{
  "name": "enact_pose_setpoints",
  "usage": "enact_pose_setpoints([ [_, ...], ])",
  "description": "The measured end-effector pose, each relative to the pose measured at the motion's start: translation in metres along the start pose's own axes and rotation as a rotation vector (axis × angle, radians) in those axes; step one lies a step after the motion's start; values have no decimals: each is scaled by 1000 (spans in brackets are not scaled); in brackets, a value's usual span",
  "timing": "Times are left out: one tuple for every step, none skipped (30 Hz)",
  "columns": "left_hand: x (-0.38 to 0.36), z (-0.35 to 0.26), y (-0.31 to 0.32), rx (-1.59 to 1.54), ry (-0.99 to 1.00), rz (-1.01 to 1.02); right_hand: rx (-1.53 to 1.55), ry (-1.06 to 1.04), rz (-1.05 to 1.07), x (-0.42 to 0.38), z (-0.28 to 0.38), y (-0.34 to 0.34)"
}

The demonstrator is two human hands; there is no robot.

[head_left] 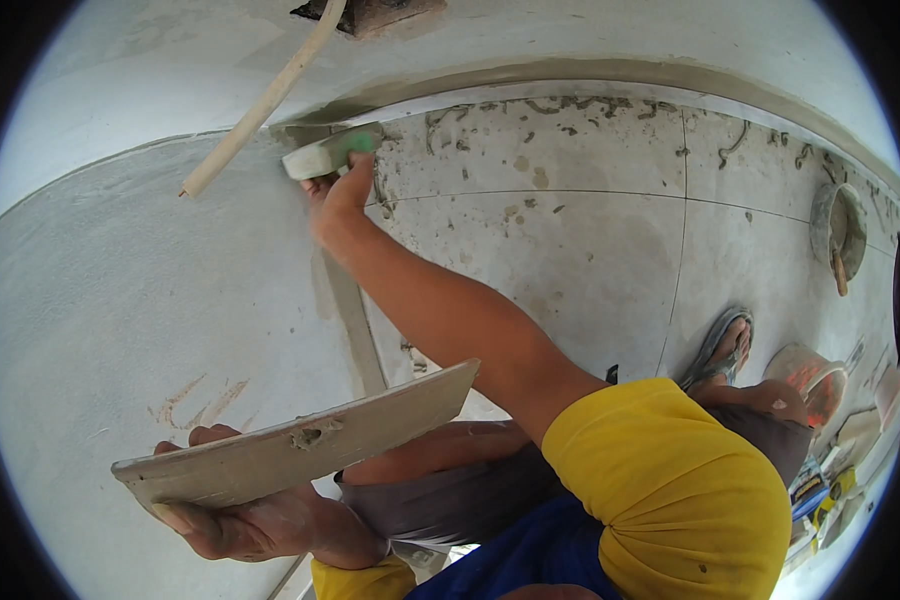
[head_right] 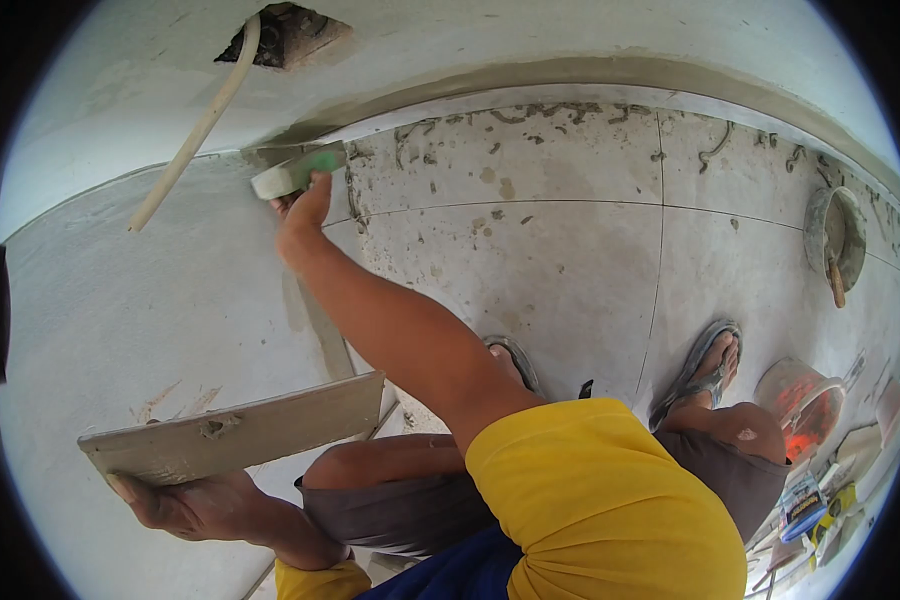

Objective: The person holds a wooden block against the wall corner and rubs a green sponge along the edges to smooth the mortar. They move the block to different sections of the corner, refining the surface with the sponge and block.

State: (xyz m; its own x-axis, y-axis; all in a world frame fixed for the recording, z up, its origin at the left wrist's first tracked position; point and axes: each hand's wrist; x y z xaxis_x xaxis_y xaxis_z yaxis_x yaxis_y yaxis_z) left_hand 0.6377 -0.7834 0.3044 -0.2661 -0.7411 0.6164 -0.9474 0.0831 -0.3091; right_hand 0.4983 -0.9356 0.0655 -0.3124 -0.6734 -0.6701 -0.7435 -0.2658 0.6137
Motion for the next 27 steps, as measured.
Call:
enact_pose_setpoints([
  [-1, -2, -1, -33, -41, -21, 39, -27, -53, 14, 9, 0],
  [-1, -3, -2, -29, -41, -23, 79, -54, -104, 13, 15, 7],
  [0, -3, -2, -91, -74, -33, 79, -52, -102, 9, 13, 12],
  [1, -2, -2, -157, -107, -41, 87, -5, -96, 4, 9, 20],
  [2, -1, 0, -160, -107, -44, 89, 42, -91, -7, 6, 30],
  [3, -1, 0, -171, -100, -48, 85, 76, -31, -20, -1, 27],
  [5, -1, 1, -180, -95, -51, 79, 79, -36, -36, -3, 18],
  [8, 1, 3, -180, -95, -64, -19, 87, 157, -48, -2, 2],
  [11, 3, 8, -292, -130, -95, -125, 98, 350, -56, 4, -12],
  [12, 3, 12, -400, -164, -133, -188, 107, 311, -64, 17, -26],
  [14, 1, 19, -398, -164, -165, -255, 117, 274, -70, 37, -38],
  [18, 0, 26, -126, -124, -73, -343, 114, 236, -72, 61, -51],
  [19, 0, 31, 154, -94, 14, -435, 117, 197, -75, 88, -62],
  [19, 1, 36, 12, -209, 77, -583, 117, 153, -81, 117, -69],
  [18, 5, 40, -134, -314, 133, -673, 133, 216, -73, 148, -86],
  [7, 33, 40, -118, -392, 258, -753, 123, 150, -74, 176, -92],
  [-15, 66, 33, -112, -478, 335, -909, 168, 180, -82, 210, -84],
  [-22, 76, 42, -205, -702, 428, -1015, 179, 202, -94, 241, -75],
  [-43, 94, 65, -293, -767, 310, -1125, 153, 226, -102, 260, -67],
  [-62, 113, 75, -306, -883, 354, -1230, 123, 247, -110, 274, -60],
  [-90, 144, 83, -359, -932, 390, -1272, 85, 219, -118, 288, -52],
  [-118, 171, 92, -394, -1000, 397, -1313, 44, 190, -126, 302, -44],
  [-145, 193, 101, -430, -1064, 407, -1356, 6, 173, -133, 316, -38],
  [-172, 211, 112, -441, -1135, 369, -1394, -35, 159, -139, 327, -33],
  [-192, 222, 123, -450, -1207, 332, -1414, -31, 165, -145, 338, -29],
  [-204, 225, 132, -461, -1208, 317, -1421, -40, 156, -151, 348, -26],
  [-214, 226, 139, -458, -1252, 305, -1427, -52, 149, -155, 355, -24],
])
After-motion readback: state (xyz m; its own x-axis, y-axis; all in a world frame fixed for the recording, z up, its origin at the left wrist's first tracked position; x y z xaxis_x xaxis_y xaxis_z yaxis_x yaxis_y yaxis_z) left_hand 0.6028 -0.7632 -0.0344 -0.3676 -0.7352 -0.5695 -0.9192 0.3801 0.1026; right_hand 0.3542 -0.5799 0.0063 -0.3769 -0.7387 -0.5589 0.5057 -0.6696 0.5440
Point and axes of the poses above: each hand's wrist, its own x-axis towards the middle knuckle, its own y-axis out of the palm, z = x × y, and after that the axes turned 2 degrees about -x, right-handed
